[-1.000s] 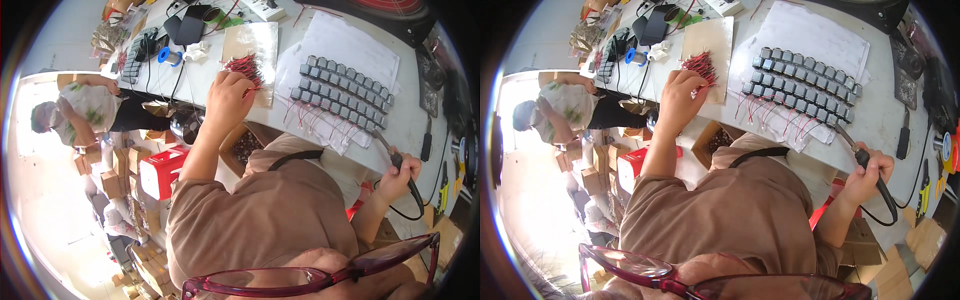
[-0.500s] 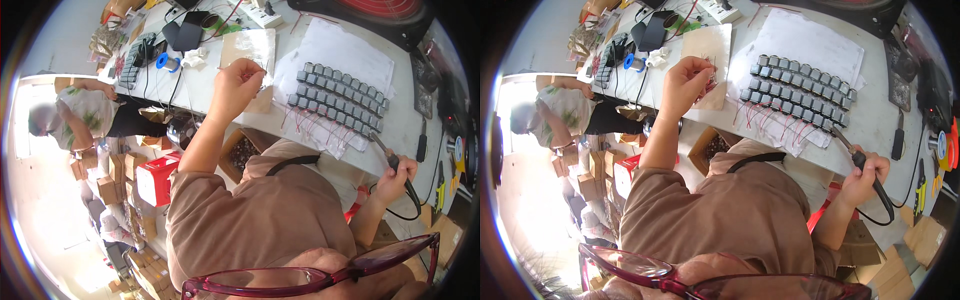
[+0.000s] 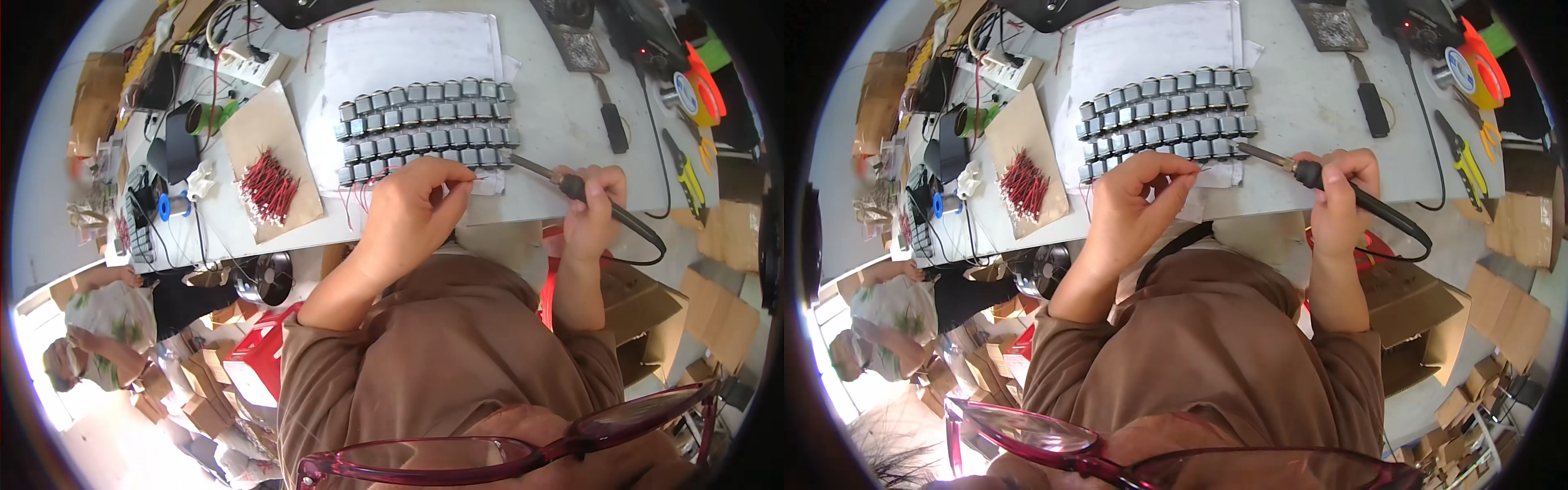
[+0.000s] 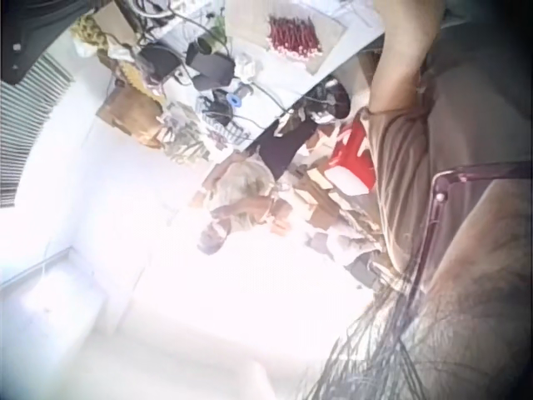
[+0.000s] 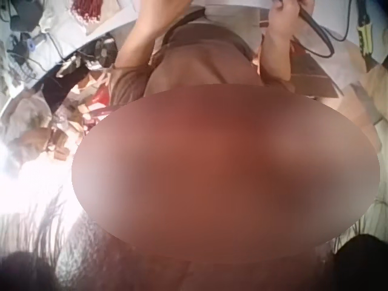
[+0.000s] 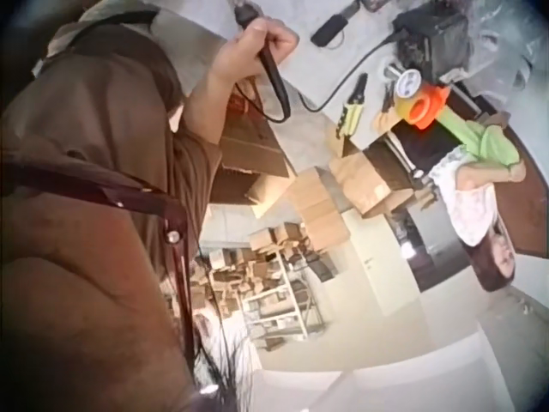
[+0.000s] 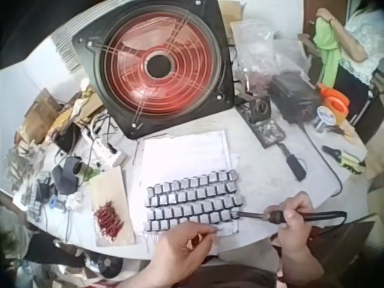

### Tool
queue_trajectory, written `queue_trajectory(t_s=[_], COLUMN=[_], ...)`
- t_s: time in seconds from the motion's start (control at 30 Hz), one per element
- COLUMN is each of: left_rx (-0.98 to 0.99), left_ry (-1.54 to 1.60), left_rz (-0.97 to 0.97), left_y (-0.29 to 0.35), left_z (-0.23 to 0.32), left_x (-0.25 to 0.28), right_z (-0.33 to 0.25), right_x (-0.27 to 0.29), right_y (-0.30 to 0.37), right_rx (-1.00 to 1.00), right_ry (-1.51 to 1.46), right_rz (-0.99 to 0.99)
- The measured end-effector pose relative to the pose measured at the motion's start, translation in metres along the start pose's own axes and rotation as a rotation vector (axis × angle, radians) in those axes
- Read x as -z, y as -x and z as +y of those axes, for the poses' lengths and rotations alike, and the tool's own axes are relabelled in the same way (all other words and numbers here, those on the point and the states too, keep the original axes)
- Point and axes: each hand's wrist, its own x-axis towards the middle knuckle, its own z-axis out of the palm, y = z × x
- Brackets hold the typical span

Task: Soldering wires onto a set of small electronic components on a workbench.

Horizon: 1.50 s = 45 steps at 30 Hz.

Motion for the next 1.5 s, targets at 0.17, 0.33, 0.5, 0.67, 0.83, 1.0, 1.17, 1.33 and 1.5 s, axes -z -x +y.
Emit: queue_trajectory(t_s=[0.17,0.33,0.5,0.67,0.83,1.0,1.17,1.33,1.5], left_rx=[-0.186,-0.377,-0.458,-0.430,-0.404,-0.380,-0.387,-0.369,-0.374], left_ry=[-0.254,-0.396,-0.399,-0.378,-0.393,-0.410,-0.418,-0.433,-0.452], left_rz=[0.131,0.287,0.355,0.339,0.309,0.290,0.281,0.268,0.267], left_y=[-0.005,-0.011,-0.017,-0.018,-0.017,-0.017,-0.017,-0.017,-0.018], left_z=[-0.009,-0.020,-0.023,-0.026,-0.024,-0.018,-0.018,-0.016,-0.015], left_x=[-0.016,-0.026,-0.044,-0.047,-0.044,-0.043,-0.042,-0.041,-0.040], right_z=[0.000,-0.001,0.000,0.000,-0.001,-0.004,-0.005,-0.003,-0.005], right_x=[-0.003,0.000,0.008,0.008,0.006,0.000,0.003,0.004,-0.001], right_y=[0.001,0.003,0.003,0.003,0.002,0.001,0.001,0.000,0.000], right_rx=[0.002,0.037,0.009,0.010,0.017,-0.026,-0.022,-0.013,-0.033], right_ry=[-0.009,0.017,0.063,0.059,0.055,0.111,0.072,0.056,0.102], right_rz=[-0.017,-0.021,-0.031,-0.051,-0.069,-0.029,-0.068,-0.054,0.009])
